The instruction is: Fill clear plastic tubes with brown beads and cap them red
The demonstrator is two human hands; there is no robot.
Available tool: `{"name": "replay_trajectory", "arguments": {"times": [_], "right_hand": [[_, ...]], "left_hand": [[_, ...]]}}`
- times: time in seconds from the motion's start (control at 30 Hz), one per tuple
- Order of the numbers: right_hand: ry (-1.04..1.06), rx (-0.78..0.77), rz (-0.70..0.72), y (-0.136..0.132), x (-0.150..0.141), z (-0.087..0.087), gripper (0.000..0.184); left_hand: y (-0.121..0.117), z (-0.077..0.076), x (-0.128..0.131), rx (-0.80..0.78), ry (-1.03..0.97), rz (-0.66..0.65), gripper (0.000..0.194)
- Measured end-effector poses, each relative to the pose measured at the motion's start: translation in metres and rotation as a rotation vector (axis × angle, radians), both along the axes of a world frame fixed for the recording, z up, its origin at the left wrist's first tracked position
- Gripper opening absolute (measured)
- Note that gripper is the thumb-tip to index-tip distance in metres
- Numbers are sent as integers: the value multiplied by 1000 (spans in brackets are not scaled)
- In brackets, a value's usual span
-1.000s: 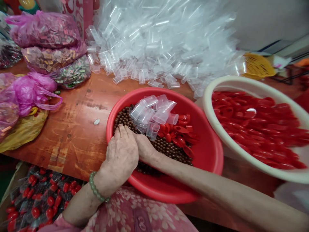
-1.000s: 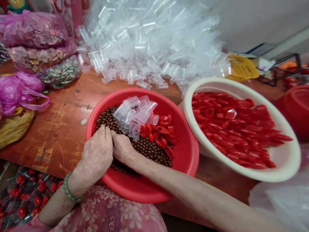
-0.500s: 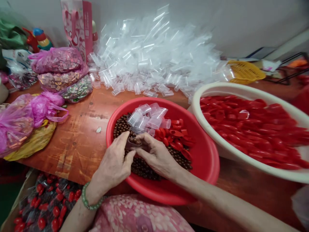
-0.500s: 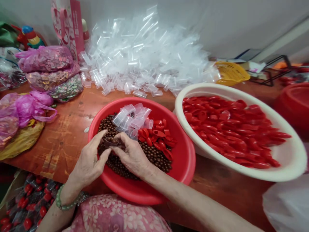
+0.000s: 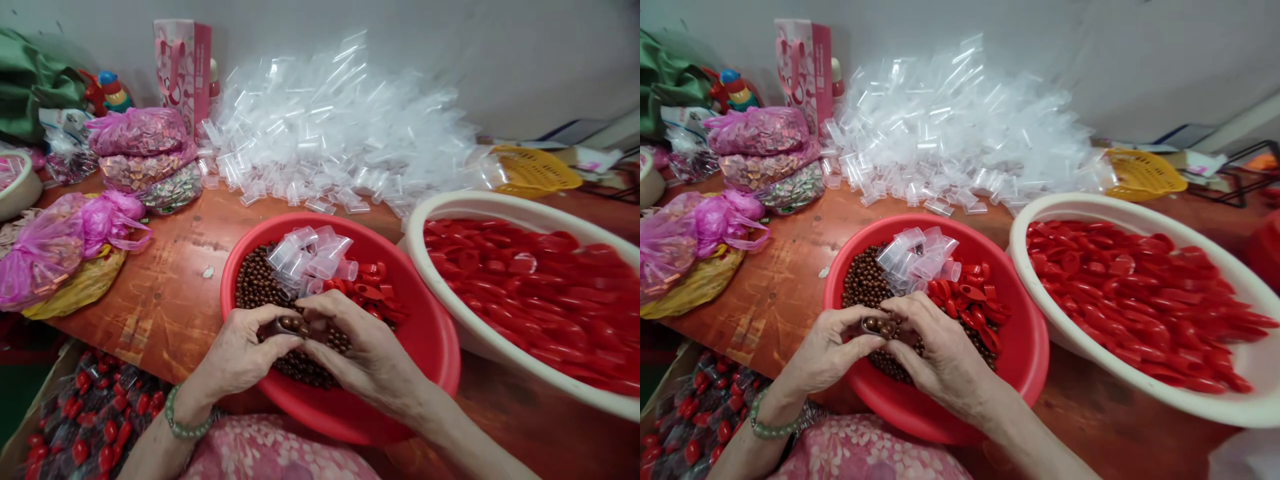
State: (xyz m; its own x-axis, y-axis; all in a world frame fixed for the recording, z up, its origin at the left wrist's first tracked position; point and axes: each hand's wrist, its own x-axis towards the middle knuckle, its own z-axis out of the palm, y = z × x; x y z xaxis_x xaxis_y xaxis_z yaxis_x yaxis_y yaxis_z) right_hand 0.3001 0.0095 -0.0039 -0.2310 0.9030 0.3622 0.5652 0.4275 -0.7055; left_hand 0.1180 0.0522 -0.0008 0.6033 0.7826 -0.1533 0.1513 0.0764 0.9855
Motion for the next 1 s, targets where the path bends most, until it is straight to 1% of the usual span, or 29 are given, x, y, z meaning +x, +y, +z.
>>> {"name": "replay_trajectory", "arguments": {"times": [0.07, 0.17, 0.3, 0.4, 0.43, 0.57, 0.63, 0.73, 0.8, 0.87, 0.9, 0.97, 1.0], "right_hand": [[-37, 12, 83, 4, 0, 2, 31], [-45, -45, 185, 8, -1, 5, 28], [-79, -122, 258, 13, 0, 10, 21], [-80, -176, 282, 17, 1, 13, 9], [-74, -183, 277, 18, 1, 13, 7], [-32, -194, 216, 19, 4, 10, 15], [14, -240, 188, 17, 7, 8, 17], [72, -342, 140, 12, 13, 4, 21], [48, -403, 118, 8, 17, 3, 18], [-24, -434, 109, 6, 23, 3, 6], [-58, -437, 106, 5, 26, 3, 6], [-92, -427, 78, 3, 36, 5, 17], [-99, -422, 41, 2, 43, 5, 20]], "left_hand": [[0, 1, -2, -13, -3, -26, 25], [2, 0, -4, -27, -28, -76, 24], [5, -5, -7, -51, -19, -136, 27], [7, -6, -7, -73, -8, -145, 25], [8, -7, -7, -89, -14, -140, 25], [9, -8, -5, -137, -50, -135, 27], [9, -8, -4, -118, -42, -143, 26], [10, -9, -3, -95, -30, -107, 24], [11, -10, -3, -111, -36, -82, 22], [11, -10, -3, -155, -62, -77, 22], [10, -10, -3, -181, -86, -68, 21], [7, -7, -4, -220, -148, -57, 18], [5, -6, -4, -231, -180, -62, 16]]}}
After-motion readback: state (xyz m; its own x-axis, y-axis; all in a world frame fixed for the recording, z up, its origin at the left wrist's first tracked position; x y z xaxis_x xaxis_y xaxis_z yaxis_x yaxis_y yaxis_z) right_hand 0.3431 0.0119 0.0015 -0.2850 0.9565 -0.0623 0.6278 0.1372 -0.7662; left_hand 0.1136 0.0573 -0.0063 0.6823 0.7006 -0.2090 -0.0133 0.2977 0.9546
